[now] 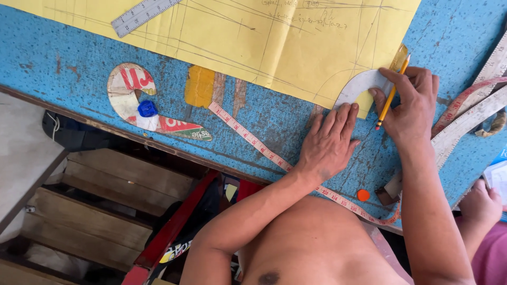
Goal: The person uses a pencil, measuring tape, and rulers to draw lines and curves on a large sheet of yellow paper. Later, the person stands up and interacts with another individual who is holding a piece of grey fabric.
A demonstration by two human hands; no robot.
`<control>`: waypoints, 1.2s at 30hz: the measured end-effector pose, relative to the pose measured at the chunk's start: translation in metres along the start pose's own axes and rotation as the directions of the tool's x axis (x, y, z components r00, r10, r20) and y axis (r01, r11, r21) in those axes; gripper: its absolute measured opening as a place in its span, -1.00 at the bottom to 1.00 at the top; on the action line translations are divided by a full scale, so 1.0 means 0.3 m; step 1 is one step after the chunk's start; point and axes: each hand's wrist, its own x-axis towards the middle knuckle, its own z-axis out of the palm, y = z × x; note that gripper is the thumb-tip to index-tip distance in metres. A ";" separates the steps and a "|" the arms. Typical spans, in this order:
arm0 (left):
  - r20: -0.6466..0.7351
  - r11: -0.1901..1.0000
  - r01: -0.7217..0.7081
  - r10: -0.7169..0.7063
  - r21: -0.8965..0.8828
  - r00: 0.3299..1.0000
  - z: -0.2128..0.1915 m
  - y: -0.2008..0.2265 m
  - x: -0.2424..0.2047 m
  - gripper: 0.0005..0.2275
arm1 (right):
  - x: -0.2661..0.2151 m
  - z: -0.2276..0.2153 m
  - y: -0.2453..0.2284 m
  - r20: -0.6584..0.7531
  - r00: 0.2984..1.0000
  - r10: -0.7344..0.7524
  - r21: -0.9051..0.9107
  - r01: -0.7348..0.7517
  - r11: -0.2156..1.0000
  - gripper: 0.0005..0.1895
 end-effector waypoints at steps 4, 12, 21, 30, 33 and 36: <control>0.019 0.999 0.006 -0.007 0.035 1.000 -0.007 0.006 0.010 -0.34 | 0.057 -0.080 -0.027 0.045 0.999 0.021 0.143 -0.028 0.989 -0.64; 0.001 0.986 0.025 -0.025 0.163 1.000 -0.006 0.028 0.032 -0.28 | 0.159 -0.171 -0.105 0.122 0.988 0.091 0.443 -0.137 0.886 -0.58; -0.037 0.990 0.006 -0.001 0.138 0.999 0.025 0.009 0.022 -0.34 | 0.185 -0.147 -0.064 0.104 0.988 0.111 0.456 -0.146 0.878 -0.79; -0.062 0.985 0.008 0.003 0.172 0.998 0.016 0.004 0.024 -0.37 | 0.081 -0.106 0.015 0.082 0.996 -0.024 0.196 0.008 0.981 -0.78; -0.051 0.986 -0.005 0.013 0.169 0.999 0.021 -0.003 0.016 -0.37 | 0.063 -0.088 0.039 0.089 0.995 -0.050 0.118 0.039 0.992 -0.71; -0.048 0.987 -0.007 0.014 0.158 0.999 0.016 -0.002 0.015 -0.38 | 0.054 -0.074 0.058 0.074 0.996 -0.055 0.132 0.045 0.990 -0.71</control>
